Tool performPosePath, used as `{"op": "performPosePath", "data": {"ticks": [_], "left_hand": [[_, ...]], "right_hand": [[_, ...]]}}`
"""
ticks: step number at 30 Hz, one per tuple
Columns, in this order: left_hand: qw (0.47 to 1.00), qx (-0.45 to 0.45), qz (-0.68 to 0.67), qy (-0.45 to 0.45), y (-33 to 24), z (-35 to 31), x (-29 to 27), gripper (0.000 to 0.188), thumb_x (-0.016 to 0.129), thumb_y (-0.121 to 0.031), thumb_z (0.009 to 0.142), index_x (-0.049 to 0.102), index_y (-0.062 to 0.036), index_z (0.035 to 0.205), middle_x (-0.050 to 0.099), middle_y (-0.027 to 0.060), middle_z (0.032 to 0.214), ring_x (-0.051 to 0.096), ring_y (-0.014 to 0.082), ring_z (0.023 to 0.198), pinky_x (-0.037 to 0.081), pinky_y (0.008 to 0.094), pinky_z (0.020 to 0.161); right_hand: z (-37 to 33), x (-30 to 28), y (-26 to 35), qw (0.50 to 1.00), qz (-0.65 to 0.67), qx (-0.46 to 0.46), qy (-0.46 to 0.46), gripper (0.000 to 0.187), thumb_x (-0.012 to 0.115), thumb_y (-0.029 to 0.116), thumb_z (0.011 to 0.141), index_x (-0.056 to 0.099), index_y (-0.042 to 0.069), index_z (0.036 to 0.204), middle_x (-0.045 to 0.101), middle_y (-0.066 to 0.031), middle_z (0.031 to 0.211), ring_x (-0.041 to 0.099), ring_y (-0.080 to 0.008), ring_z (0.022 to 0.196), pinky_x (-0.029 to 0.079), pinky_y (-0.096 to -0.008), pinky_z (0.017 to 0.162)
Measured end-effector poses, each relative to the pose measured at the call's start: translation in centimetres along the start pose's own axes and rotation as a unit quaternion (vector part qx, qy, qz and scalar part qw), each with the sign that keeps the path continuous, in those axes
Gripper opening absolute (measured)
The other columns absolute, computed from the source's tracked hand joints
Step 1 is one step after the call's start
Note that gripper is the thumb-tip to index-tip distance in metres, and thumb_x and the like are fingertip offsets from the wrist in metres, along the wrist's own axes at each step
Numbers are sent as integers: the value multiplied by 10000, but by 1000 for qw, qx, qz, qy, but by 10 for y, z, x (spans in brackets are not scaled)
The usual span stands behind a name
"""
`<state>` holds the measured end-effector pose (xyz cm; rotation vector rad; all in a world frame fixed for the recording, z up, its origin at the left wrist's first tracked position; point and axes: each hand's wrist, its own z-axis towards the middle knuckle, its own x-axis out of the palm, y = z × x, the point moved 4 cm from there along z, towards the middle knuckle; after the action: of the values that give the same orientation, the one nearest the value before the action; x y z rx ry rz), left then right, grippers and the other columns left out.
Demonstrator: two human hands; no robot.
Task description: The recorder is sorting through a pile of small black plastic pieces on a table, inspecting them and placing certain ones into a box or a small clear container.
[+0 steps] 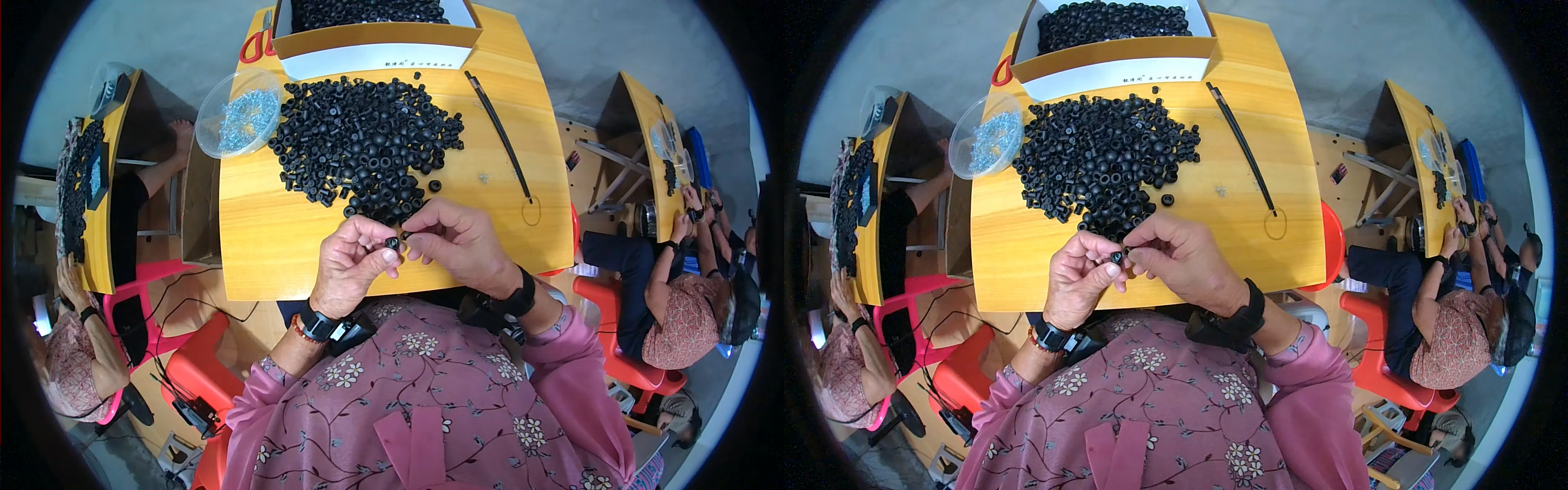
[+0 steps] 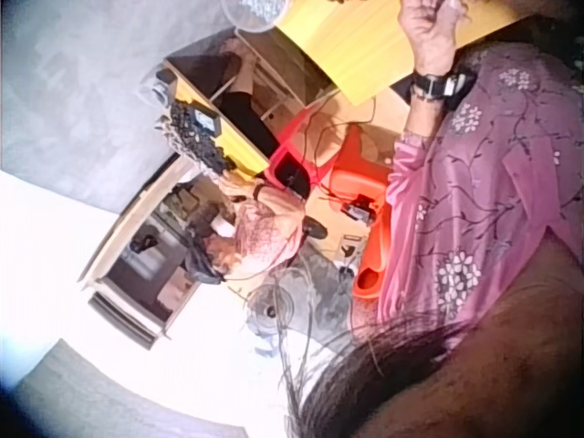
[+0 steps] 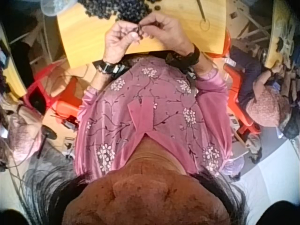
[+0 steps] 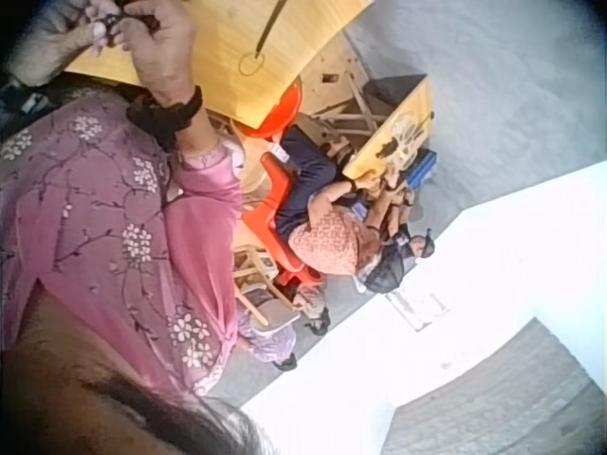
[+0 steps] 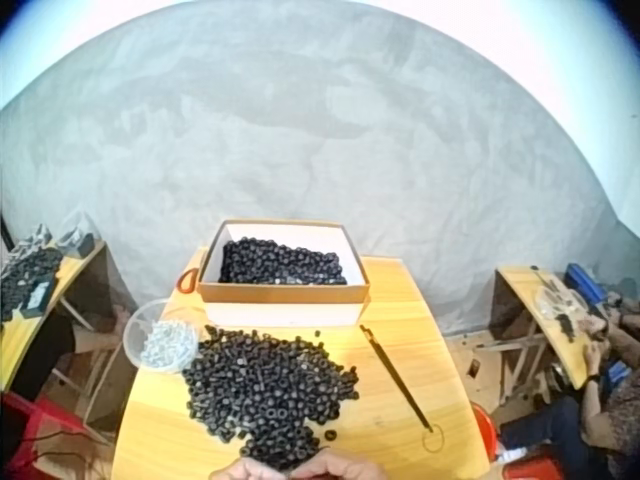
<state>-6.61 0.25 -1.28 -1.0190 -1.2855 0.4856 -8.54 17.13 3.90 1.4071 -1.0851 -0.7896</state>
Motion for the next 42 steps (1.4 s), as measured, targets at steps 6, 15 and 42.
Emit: {"op": "performPosePath", "data": {"ticks": [6,15,42], "left_hand": [[1000,24,15,2,0,1,0,197,654,19,913,553,7,1082,681,98,973,654,125,828,571,262,702],[1000,26,9,-2,1,2,0,200,649,21,916,545,9,1087,679,102,971,662,135,837,579,269,698],[999,35,7,-3,1,3,-1,210,662,90,875,543,-26,1003,648,55,906,655,106,796,597,262,667]], "right_hand": [[2,4,5,997,-57,-53,-13,70,630,-21,904,673,-12,958,641,-34,819,626,-86,740,507,-229,649],[1,7,13,981,-165,-104,-18,73,658,0,874,689,3,939,610,-63,778,633,-125,694,495,-258,610],[0,10,20,931,-302,-200,27,86,662,31,830,682,36,914,595,-85,763,588,-257,708,475,-359,602]]}}
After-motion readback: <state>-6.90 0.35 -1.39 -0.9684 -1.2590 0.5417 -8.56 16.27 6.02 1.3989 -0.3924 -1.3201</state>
